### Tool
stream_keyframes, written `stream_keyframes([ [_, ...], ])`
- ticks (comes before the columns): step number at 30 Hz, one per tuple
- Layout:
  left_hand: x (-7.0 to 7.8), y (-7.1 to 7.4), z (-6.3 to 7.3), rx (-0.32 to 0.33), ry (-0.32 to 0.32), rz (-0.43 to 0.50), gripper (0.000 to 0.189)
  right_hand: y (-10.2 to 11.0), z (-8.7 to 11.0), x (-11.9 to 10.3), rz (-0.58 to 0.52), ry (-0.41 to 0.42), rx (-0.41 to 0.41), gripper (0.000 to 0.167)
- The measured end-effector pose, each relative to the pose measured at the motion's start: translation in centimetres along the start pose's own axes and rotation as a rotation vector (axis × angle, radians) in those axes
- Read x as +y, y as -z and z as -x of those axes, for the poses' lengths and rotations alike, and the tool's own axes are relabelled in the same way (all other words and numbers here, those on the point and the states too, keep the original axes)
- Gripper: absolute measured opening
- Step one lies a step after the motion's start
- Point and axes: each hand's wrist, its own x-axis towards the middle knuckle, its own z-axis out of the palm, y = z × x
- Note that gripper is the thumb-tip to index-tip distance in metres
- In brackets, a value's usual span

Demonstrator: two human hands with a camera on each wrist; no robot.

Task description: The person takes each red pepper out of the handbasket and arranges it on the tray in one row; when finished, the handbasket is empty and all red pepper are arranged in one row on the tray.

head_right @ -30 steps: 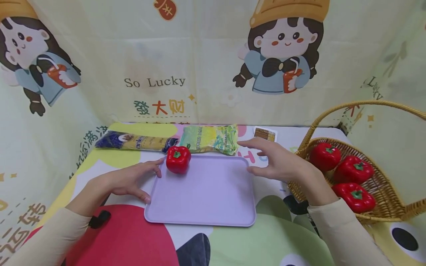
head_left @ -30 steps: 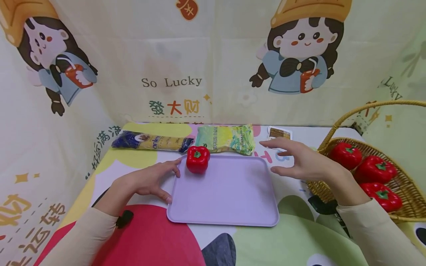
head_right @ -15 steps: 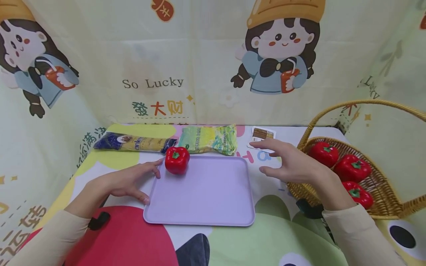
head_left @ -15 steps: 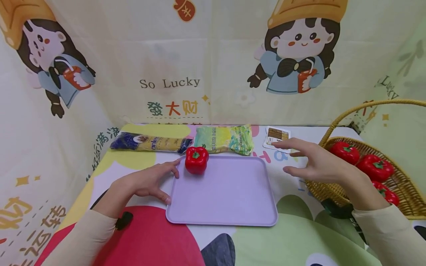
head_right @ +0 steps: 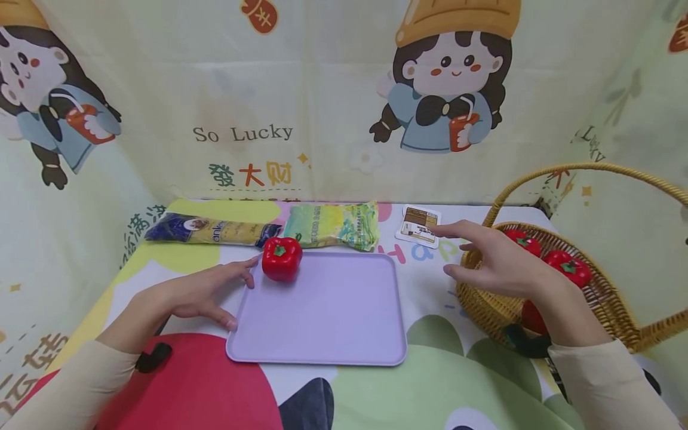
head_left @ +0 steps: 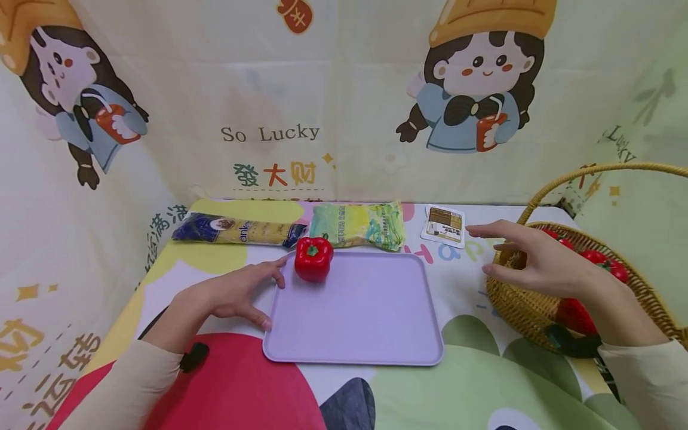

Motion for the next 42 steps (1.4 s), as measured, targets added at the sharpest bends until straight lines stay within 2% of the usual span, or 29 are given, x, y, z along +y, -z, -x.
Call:
stream_keyframes([
  [11,-0.1,0.0,-0.2,0.004,-0.003,-0.006,0.071,-0.2,1.0,1.4,0.034,-0.013,0.061,0.069],
  [18,0.0,0.0,-0.1,0.001,-0.008,-0.007,0.07,0.1,1.9,2.1,-0.031,-0.049,0.115,0.068],
  [27,-0.2,-0.1,-0.1,-0.005,0.001,0.021,0.069,1.5,2.6,2.8,0.061,-0.08,0.134,0.065],
  [34,-0.3,0.0,-0.2,-0.012,-0.013,0.022,0.07,2.1,3.2,4.2,0.022,-0.128,0.159,0.06],
  [42,0.0,0.0,0.0,-0.008,-0.014,0.027,0.07,2.5,3.7,6.2,-0.02,-0.201,0.15,0.055],
])
